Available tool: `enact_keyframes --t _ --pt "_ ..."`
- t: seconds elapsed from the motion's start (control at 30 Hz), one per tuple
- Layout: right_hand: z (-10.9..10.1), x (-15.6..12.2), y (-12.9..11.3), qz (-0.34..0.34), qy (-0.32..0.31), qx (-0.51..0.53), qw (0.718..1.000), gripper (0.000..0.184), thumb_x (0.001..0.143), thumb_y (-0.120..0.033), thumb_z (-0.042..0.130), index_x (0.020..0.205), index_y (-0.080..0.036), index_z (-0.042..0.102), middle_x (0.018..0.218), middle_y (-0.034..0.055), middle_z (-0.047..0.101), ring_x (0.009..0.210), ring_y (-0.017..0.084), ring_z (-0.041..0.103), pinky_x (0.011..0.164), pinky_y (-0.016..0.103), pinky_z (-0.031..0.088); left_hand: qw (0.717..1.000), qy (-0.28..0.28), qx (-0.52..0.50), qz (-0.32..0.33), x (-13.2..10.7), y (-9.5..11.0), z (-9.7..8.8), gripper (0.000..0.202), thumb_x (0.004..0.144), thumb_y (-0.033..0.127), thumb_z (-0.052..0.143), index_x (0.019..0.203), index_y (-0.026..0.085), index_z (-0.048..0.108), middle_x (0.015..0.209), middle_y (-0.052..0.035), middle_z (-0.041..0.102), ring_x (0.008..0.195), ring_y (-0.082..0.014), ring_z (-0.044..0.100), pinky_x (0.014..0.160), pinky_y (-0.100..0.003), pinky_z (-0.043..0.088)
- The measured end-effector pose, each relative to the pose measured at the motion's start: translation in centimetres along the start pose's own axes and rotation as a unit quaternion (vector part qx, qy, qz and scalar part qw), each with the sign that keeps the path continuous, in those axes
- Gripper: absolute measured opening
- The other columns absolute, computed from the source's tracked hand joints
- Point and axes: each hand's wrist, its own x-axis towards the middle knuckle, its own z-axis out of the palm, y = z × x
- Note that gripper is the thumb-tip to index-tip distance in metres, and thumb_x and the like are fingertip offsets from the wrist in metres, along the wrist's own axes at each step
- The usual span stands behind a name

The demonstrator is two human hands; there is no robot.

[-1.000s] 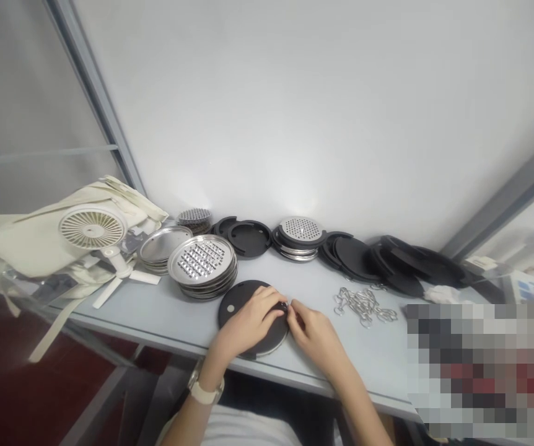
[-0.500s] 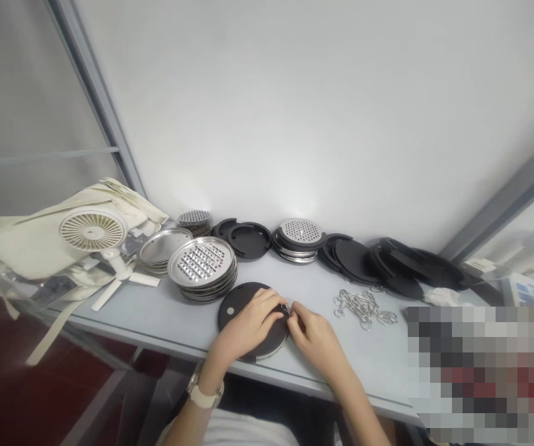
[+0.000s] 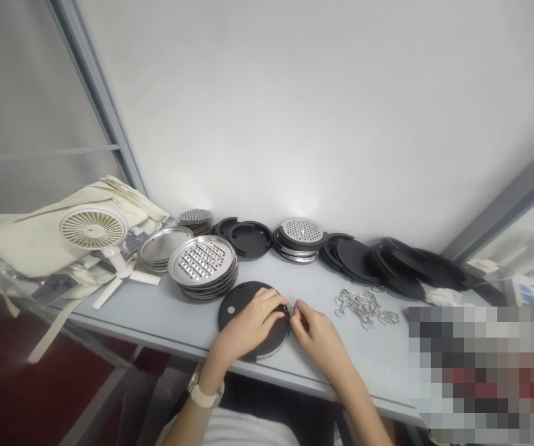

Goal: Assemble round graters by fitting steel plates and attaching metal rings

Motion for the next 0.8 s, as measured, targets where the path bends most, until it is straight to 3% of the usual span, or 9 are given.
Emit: enact_keyframes --t 0.33,0.8 --pt "-0.17 0.0 -0.34 -0.025 -0.023 -0.028 0.999 0.021 0.093 -0.027 0.03 0.082 -0.023 0.047 0.064 -0.0009 0.058 0.054 0.016 0.056 0.055 0.025 0.034 1.0 0.006 -0.011 -0.01 0.0 -0.11 0.11 0.021 0.094 0.017 0.043 0.112 0.021 0.053 0.107 -0.0039 0.054 0.105 -0.019 0.047 0.094 -0.034 0.041" --pt "-0.27 -0.01 -0.36 -0.036 -0.01 -0.012 0.999 0.026 0.096 -0.03 0.027 0.082 -0.023 0.048 0.068 0.0018 0.061 0.057 0.017 0.057 0.056 0.025 0.035 1.0 -0.002 -0.004 -0.016 0.21 0.24 -0.04 0.015 0.094 0.016 0.041 0.105 0.021 0.05 0.104 -0.0035 0.053 0.102 -0.0192 0.047 0.092 -0.036 0.04"
